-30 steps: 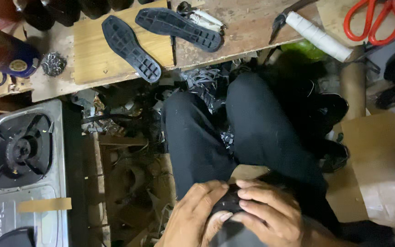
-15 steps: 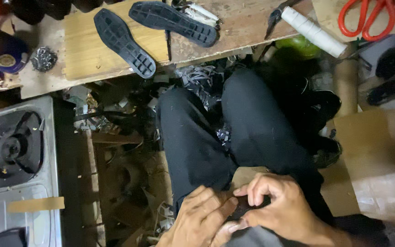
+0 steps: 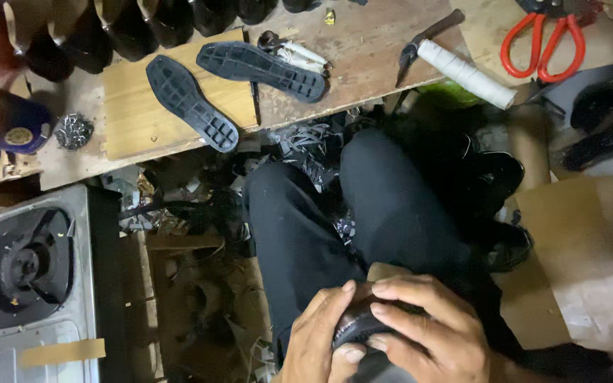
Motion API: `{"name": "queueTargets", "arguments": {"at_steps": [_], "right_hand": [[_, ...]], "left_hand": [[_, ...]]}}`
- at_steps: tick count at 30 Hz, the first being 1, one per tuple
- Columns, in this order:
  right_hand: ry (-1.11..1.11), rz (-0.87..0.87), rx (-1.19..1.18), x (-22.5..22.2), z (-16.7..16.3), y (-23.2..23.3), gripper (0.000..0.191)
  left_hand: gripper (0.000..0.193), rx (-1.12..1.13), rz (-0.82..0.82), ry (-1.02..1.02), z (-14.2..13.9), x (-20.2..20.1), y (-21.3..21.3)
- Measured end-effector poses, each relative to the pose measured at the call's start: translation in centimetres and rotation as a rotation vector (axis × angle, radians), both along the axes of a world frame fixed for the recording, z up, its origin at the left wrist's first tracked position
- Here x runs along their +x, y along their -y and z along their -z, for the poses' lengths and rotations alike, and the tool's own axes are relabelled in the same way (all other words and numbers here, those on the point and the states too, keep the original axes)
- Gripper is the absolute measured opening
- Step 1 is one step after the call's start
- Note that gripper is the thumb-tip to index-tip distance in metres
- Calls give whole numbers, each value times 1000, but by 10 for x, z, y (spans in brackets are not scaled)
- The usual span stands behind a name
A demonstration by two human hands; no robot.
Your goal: The person attaches a new sole to a shoe using a hammer and a shoe last. They repeatedly tap the sole edges to secure it, then place the finished shoe on a shelf.
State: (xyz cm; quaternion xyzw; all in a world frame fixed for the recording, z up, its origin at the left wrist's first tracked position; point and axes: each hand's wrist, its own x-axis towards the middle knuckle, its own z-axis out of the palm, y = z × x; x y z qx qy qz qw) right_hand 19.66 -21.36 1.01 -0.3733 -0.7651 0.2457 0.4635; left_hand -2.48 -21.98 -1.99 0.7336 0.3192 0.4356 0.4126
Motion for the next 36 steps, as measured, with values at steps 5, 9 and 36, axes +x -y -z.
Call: {"name": "queueTargets", "arguments": {"at_steps": [5, 9, 36], "right_hand": [[-50, 66, 89, -3, 4, 7, 32], [-151, 50, 24, -2, 5, 13, 26], [-610, -332, -706, 37, 12, 32, 27]], "left_hand": [[62, 48, -16, -10, 4, 5, -1], [58, -3, 20, -34, -8, 7, 3], [55, 280, 167, -374, -75, 10, 0]]}}
